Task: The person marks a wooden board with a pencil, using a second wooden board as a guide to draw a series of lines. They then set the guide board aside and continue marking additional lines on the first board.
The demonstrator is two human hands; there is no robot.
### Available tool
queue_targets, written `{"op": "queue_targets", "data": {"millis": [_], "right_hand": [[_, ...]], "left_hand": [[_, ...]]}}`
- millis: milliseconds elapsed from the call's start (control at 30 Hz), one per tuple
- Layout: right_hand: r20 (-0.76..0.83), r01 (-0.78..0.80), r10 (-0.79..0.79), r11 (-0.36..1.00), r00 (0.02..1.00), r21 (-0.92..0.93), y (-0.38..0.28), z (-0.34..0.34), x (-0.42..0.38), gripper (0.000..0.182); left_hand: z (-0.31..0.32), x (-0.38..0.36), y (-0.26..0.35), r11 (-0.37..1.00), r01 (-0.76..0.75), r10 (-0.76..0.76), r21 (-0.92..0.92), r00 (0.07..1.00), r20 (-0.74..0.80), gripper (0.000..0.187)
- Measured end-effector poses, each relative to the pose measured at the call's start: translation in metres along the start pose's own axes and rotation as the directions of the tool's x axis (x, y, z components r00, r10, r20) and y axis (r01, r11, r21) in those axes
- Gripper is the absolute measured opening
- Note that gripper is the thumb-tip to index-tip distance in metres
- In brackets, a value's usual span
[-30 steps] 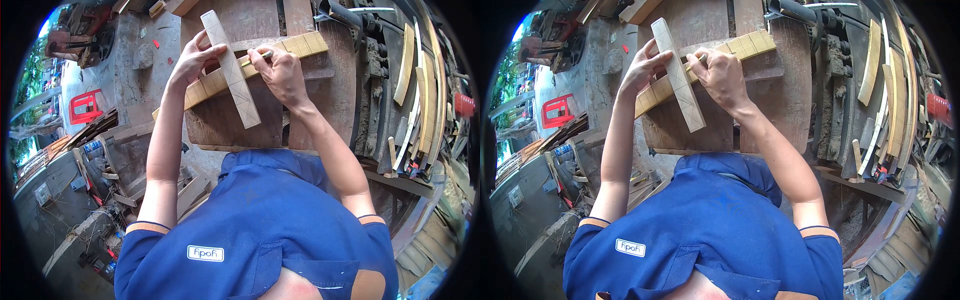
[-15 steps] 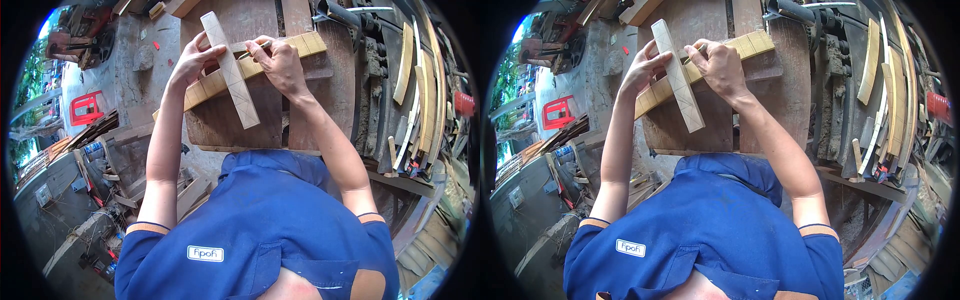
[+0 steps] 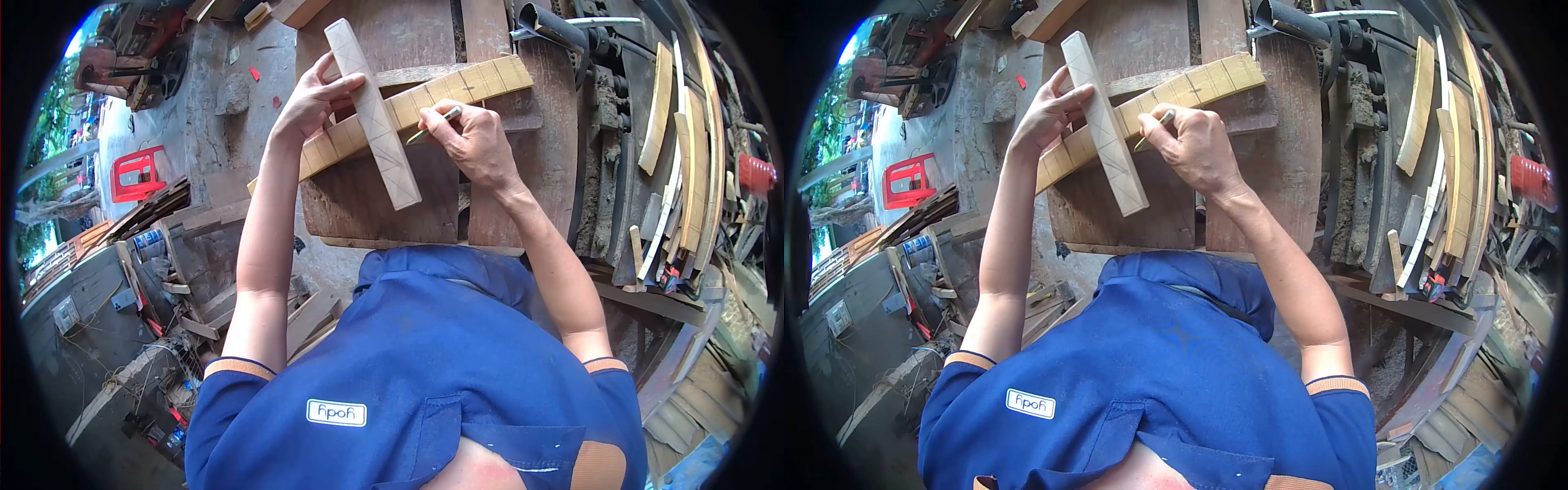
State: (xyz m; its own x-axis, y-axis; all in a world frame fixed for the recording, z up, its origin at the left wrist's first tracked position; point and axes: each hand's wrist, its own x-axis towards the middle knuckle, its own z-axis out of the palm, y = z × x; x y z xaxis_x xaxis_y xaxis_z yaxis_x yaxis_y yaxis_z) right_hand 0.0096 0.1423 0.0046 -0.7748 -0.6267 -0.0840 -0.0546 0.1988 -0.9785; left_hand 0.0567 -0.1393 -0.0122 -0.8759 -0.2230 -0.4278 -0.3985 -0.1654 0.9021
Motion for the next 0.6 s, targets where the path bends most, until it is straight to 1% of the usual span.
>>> {"op": "queue_targets", "data": {"millis": [33,67,100,167,267,333,400,467,600], "right_hand": [[-0.005,0.001,-0.001,1.0,1.0,0.0,0.002,-0.001,0.0,0.029],[-0.041,0.007,-0.007,1.0,0.999,0.008,0.003,-0.003,-0.001,0.029],[-0.076,0.011,-0.01,1.0,0.997,0.016,0.004,-0.005,-0.002,0.028],[-0.082,-0.002,0.003,1.0,0.997,0.012,0.006,-0.008,-0.004,0.028],[-0.151,-0.015,0.024,0.998,0.988,0.062,0.016,-0.006,-0.006,0.028],[-0.158,-0.001,0.011,0.998,0.987,0.066,0.018,-0.005,-0.008,0.027],[-0.165,0.009,0.003,0.998,0.986,0.069,0.016,-0.006,-0.012,0.027],[-0.139,-0.036,0.042,0.999,0.989,0.039,0.012,-0.009,-0.014,0.026],[-0.159,-0.013,0.021,0.999,0.987,0.048,0.013,-0.008,-0.014,0.026]], "left_hand": [[-0.003,-0.001,0.003,0.999,0.004,-0.004,-0.034,1.0,0.009,0.082],[-0.007,-0.003,0.005,1.0,0.008,-0.008,-0.01,1.0,0.021,0.076],[-0.009,-0.005,0.007,1.0,0.009,-0.009,-0.009,1.0,0.025,0.076],[-0.015,-0.01,0.01,1.0,-0.017,0.017,-0.006,1.0,0.01,0.078],[-0.017,-0.013,0.008,0.999,-0.034,0.034,0.027,0.999,0.0,0.08],[-0.016,-0.013,0.007,0.998,-0.04,0.041,0.05,0.999,-0.008,0.081],[-0.014,-0.013,0.006,1.0,-0.029,0.029,0.013,0.999,-0.021,0.085],[-0.017,-0.013,0.003,0.999,-0.023,0.023,0.036,1.0,-0.009,0.084],[-0.018,-0.013,0.001,0.997,-0.021,0.02,0.071,1.0,0.001,0.083]]}}
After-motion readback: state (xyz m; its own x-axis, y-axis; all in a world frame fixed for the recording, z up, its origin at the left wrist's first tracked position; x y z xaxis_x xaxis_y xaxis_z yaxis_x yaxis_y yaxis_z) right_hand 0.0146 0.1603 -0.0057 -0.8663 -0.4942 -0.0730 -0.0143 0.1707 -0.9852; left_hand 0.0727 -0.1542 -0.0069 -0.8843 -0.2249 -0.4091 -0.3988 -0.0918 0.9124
